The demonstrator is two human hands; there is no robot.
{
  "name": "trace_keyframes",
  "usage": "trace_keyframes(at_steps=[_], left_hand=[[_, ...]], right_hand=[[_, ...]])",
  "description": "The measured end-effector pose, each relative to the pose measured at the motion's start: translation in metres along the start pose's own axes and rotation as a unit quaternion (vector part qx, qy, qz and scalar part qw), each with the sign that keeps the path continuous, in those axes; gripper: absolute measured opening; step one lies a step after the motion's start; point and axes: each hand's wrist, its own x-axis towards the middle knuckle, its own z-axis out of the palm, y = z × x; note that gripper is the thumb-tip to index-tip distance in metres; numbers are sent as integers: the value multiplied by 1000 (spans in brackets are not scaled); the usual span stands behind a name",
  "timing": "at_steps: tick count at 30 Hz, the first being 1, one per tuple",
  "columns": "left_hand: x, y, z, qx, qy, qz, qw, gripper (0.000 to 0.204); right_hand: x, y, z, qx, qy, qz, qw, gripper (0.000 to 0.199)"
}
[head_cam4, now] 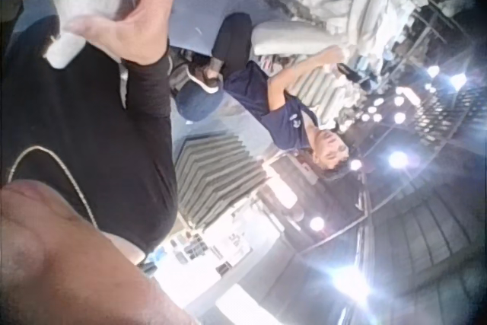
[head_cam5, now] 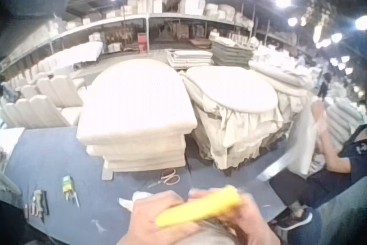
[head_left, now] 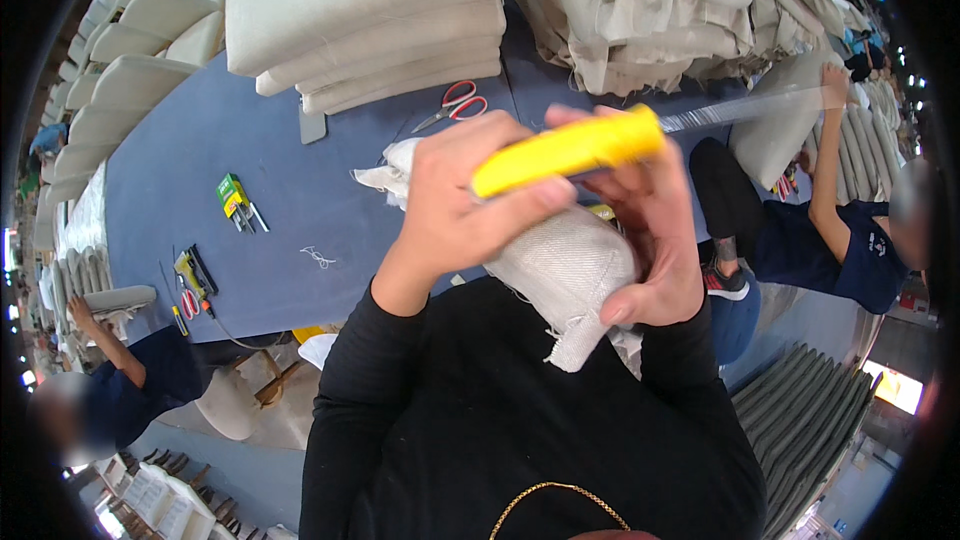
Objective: The person stuffs white cotton-like filling into a beige fabric cushion cover using a yellow-handled screwdriver to push the material inside. They repeatedly pack the filling and adjust the cover to distribute the stuffing evenly.
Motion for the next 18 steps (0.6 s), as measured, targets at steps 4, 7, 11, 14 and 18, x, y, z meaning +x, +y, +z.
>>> trace_keyframes(at_steps=[4,7,11,14,18], left_hand=[[-16,-10,-1,-81,74,-121,987,35],[-23,-17,-3,-158,116,-164,967,43],[-23,-19,-9,-151,122,-190,962,40],[-17,-13,-5,-157,130,-194,960,35],[-15,-17,-9,-168,116,-200,958,32]], right_hand=[[-16,19,-11,50,-82,-23,995,109],[-2,21,-20,-17,-197,-128,972,90],[5,20,-17,-61,-229,-174,956,70],[7,25,-15,-57,-223,-195,953,69],[8,25,-18,-64,-217,-203,953,65]])
